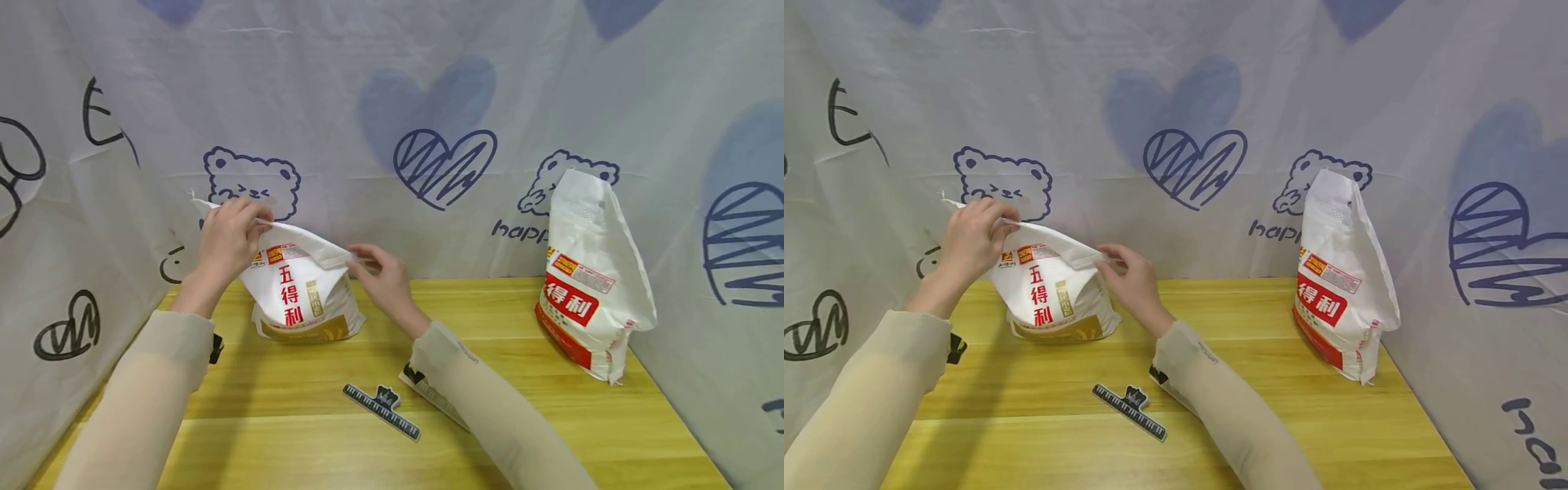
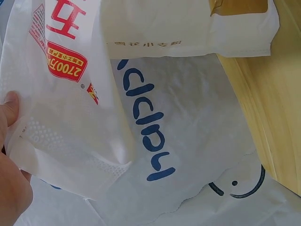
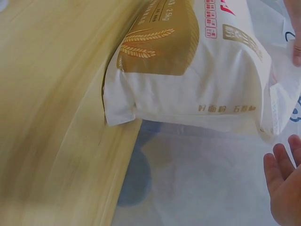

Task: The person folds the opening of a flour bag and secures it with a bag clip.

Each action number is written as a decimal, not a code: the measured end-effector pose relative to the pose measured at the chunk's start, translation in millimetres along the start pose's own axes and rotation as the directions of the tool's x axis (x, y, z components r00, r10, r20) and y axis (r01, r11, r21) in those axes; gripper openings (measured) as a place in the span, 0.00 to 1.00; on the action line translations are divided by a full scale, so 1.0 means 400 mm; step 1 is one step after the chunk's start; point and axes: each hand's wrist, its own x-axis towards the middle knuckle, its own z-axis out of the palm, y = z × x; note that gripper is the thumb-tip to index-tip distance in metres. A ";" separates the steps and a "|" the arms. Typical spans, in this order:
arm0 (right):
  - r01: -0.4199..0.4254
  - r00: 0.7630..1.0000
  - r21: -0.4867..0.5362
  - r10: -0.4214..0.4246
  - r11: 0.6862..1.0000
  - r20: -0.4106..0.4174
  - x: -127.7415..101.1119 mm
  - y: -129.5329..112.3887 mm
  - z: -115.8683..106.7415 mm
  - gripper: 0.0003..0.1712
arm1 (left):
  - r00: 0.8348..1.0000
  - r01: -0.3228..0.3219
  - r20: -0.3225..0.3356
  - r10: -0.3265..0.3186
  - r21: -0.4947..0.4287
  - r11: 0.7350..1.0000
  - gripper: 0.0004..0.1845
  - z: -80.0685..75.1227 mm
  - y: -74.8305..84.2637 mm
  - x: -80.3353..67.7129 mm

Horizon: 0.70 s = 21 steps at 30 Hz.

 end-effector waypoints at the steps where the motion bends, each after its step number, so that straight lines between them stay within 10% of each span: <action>1: 0.010 1.000 0.007 -0.010 1.000 -0.002 -0.002 -0.001 -0.004 0.18 | 1.000 0.001 0.000 -0.001 0.001 1.000 0.06 0.000 0.000 0.000; 21: 0.104 0.995 -0.052 -0.104 0.993 0.011 -0.074 0.013 -0.111 0.21 | 1.000 0.004 0.002 -0.003 -0.014 1.000 0.06 -0.006 0.009 -0.006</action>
